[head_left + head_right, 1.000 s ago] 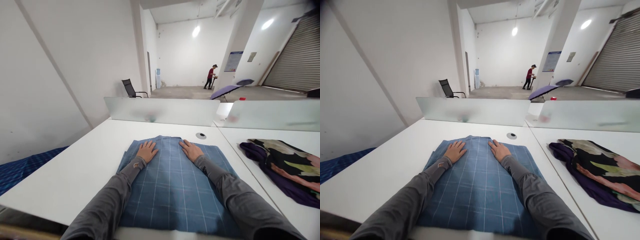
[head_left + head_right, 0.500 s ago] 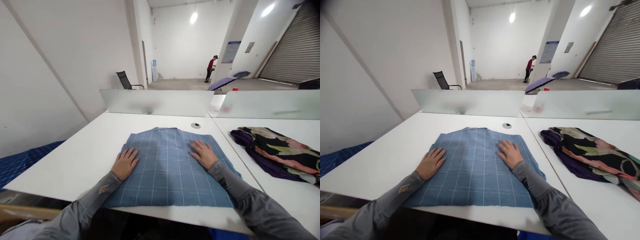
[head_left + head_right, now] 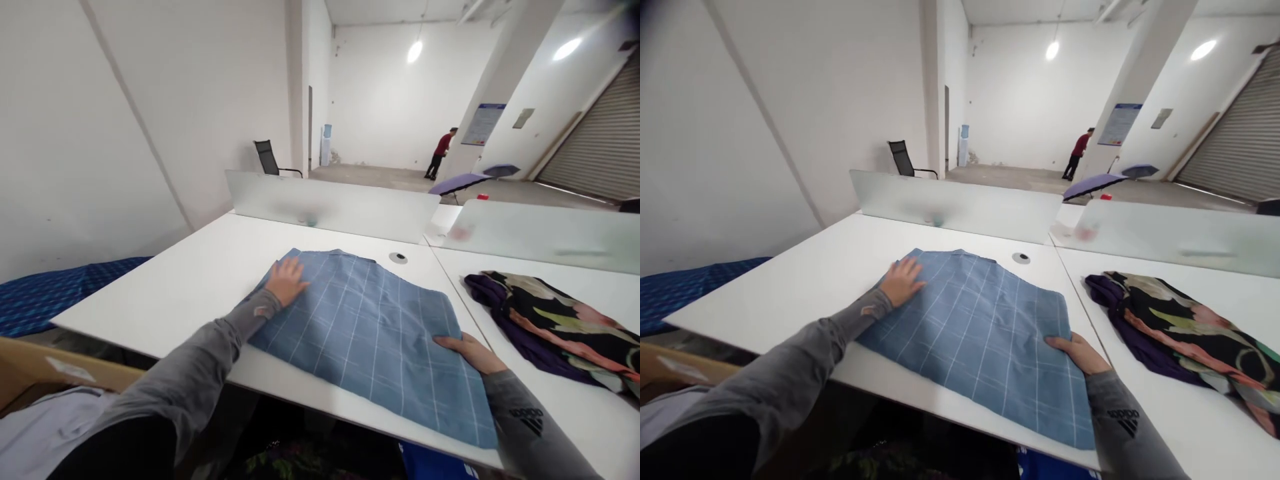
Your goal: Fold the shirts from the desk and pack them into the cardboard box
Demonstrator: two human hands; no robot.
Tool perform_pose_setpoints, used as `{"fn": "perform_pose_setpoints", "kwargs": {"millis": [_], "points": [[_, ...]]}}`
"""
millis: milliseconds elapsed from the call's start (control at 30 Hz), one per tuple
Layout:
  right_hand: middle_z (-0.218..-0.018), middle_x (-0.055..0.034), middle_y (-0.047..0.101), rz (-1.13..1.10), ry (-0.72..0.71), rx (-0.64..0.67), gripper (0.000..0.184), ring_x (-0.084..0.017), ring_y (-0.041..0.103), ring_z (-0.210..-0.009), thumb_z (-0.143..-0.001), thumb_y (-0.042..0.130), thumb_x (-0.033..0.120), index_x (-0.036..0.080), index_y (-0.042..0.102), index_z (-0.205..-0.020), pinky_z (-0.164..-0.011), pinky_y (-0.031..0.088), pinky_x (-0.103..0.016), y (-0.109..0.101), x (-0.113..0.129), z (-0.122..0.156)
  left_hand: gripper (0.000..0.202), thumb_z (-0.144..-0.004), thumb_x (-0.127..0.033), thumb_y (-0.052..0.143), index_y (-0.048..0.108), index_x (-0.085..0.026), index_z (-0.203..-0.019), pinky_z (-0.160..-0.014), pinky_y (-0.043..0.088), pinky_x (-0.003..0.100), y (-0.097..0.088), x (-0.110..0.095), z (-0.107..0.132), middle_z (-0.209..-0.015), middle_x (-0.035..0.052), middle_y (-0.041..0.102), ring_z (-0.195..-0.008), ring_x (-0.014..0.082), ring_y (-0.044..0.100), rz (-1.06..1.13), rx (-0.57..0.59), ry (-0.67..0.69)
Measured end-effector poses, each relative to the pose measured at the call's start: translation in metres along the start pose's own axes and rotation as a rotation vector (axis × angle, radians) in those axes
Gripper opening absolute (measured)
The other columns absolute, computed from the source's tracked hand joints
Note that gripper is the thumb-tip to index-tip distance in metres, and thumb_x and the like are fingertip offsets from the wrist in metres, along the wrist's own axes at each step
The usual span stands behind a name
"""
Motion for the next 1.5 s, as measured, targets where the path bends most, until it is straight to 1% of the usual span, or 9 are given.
{"fn": "perform_pose_setpoints", "kwargs": {"millis": [133,267,533,667,867,1133,1300,1400,1500], "points": [[-0.071,-0.0096,0.072,0.028,-0.058,-0.054,0.025,-0.026,0.068,-0.061,-0.060,0.078,0.034,0.019,0.068,-0.077,-0.058,0.058,-0.037,0.007,0.038,0.011,0.055,-0.093,-0.053,0.046,0.047,-0.024,-0.140,-0.111,0.023,0.059,-0.001,-0.085,0.037,-0.152,0.0129,0.038,-0.138,0.0359,0.032,0.240,0.088,0.384],[-0.080,-0.0087,0.073,0.026,-0.219,0.037,0.031,-0.026,0.067,-0.063,-0.056,0.080,0.032,0.023,0.069,-0.083,-0.059,0.059,-0.038,0.061,0.107,0.023,0.043,-0.096,-0.036,0.046,0.049,-0.021,-0.137,-0.114,0.022,0.053,-0.003,-0.126,0.082,-0.145,0.0120,0.048,-0.137,0.0302,0.037,0.464,0.114,0.437],[-0.074,-0.0034,0.068,0.100,-0.444,0.470,0.040,-0.017,0.064,-0.060,-0.072,0.067,0.026,0.016,0.061,-0.110,-0.057,0.057,-0.030,0.292,0.146,-0.017,0.025,-0.087,-0.024,0.054,0.064,-0.013,-0.107,-0.106,0.038,0.042,-0.025,-0.092,0.145,-0.115,0.0159,0.064,-0.114,0.0284,0.055,0.654,0.216,0.292],[-0.119,-0.0153,0.065,0.481,-0.621,0.390,0.056,-0.026,0.066,-0.102,-0.085,0.059,0.038,0.014,0.049,-0.135,-0.090,0.054,-0.044,0.342,0.106,-0.052,0.047,-0.082,-0.036,0.065,0.058,-0.018,-0.125,-0.107,0.038,0.039,-0.033,-0.062,0.170,-0.130,0.0136,0.058,-0.121,0.0284,0.051,0.972,0.099,0.057],[-0.153,-0.0063,0.038,1.332,-1.076,0.283,0.048,-0.030,0.029,-0.142,-0.099,0.033,0.046,0.029,0.047,-0.142,-0.112,0.018,-0.064,0.324,0.059,-0.081,0.041,-0.085,-0.049,0.059,0.063,-0.015,-0.108,-0.086,0.048,0.031,-0.028,-0.049,0.178,-0.106,0.0095,0.066,-0.098,0.0223,0.062,1.417,0.061,-0.374],[-0.153,-0.0078,0.037,1.323,-0.916,0.103,0.050,-0.035,0.029,-0.140,-0.099,0.029,0.045,0.030,0.044,-0.144,-0.106,0.024,-0.068,0.332,0.039,-0.061,0.036,-0.084,-0.055,0.056,0.053,-0.021,-0.097,-0.084,0.047,0.039,-0.030,-0.032,0.187,-0.096,0.0095,0.061,-0.090,0.0266,0.059,0.617,-0.388,-0.637],[-0.147,-0.0136,0.045,1.022,-0.956,0.107,0.046,-0.035,0.041,-0.133,-0.091,0.045,0.040,0.021,0.056,-0.131,-0.106,0.034,-0.060,0.312,0.022,-0.026,0.036,-0.086,-0.057,0.052,0.052,-0.022,-0.095,-0.079,0.047,0.037,-0.043,-0.021,0.205,-0.088,0.0061,0.064,-0.084,0.0251,0.063,0.611,-0.274,-0.679],[-0.123,-0.0143,0.063,0.594,-0.967,0.009,0.042,-0.027,0.061,-0.110,-0.086,0.051,0.046,0.020,0.062,-0.117,-0.092,0.052,-0.043,0.253,0.030,-0.021,0.044,-0.085,-0.064,0.050,0.052,-0.021,-0.084,-0.064,0.047,0.033,-0.047,-0.026,0.224,-0.070,0.0018,0.060,-0.066,0.0207,0.062,0.833,-0.113,-0.805],[-0.088,-0.0092,0.070,0.260,-0.647,-0.088,0.041,-0.023,0.067,-0.080,-0.075,0.066,0.054,0.019,0.064,-0.097,-0.071,0.058,-0.036,0.191,0.041,-0.035,0.059,-0.074,-0.075,0.055,0.055,-0.017,-0.085,-0.061,0.050,0.031,-0.042,-0.040,0.236,-0.076,0.0051,0.064,-0.068,0.0199,0.065,1.320,0.164,-0.936]]}}
Point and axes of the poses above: each hand's wrist, its own z-axis away from the middle knuckle, its own y-axis out of the palm, x = y × z, the point moved 1 cm from there along -z, towards the middle knuckle
